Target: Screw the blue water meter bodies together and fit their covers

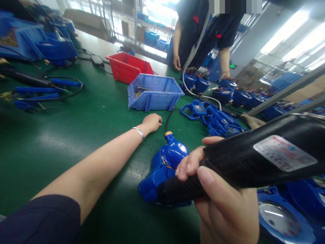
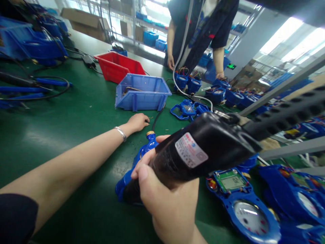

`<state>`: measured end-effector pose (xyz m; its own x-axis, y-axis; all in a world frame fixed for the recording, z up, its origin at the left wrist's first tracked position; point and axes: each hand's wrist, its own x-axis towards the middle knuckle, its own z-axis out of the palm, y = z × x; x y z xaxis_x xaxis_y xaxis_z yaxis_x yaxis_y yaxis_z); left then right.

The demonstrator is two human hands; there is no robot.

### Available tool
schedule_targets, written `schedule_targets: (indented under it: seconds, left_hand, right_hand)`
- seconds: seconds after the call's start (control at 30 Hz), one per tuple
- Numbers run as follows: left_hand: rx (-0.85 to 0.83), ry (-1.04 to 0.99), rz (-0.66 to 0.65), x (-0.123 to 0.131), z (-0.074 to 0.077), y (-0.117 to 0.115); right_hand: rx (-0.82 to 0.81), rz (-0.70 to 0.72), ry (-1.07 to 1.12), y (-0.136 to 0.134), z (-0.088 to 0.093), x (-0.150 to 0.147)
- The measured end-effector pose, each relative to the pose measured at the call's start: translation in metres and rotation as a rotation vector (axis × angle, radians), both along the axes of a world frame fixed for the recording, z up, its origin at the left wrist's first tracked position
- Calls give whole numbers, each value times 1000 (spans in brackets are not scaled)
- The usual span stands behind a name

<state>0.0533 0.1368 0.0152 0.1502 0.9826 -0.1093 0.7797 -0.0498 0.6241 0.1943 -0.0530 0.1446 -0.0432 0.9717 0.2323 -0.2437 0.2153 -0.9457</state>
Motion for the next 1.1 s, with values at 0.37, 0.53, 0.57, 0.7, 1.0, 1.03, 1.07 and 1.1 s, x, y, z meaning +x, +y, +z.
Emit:
schedule_targets:
  seconds: [0.37, 0.53, 0.57, 0.7, 1.0, 1.03, 1.07, 1.1]
  left_hand:
    - [-136, -331, 3, -19, 51, -77]
    - [-337, -543, -129, -15, 68, -133]
    - [-338, -546, -150, -12, 68, -138]
    - [-207, -435, -145, -1, 65, -143]
    - [-96, -275, -125, 7, 72, -147]
    - [-122, -292, -130, 7, 70, -147]
    - [-149, -310, -133, 7, 69, -146]
    - [-172, -330, -136, 6, 67, -145]
  right_hand:
    - [-9, 37, 19, 0, 6, 0]
    - [11, 84, 19, -1, 4, 2]
    - [10, 87, 18, -1, 4, 2]
    - [23, 111, 22, -2, 3, 3]
    - [50, 47, 53, 3, 17, 3]
    - [40, 32, 54, 3, 19, 3]
    - [24, 20, 54, 3, 21, 3]
    - [6, 13, 51, 3, 24, 3]
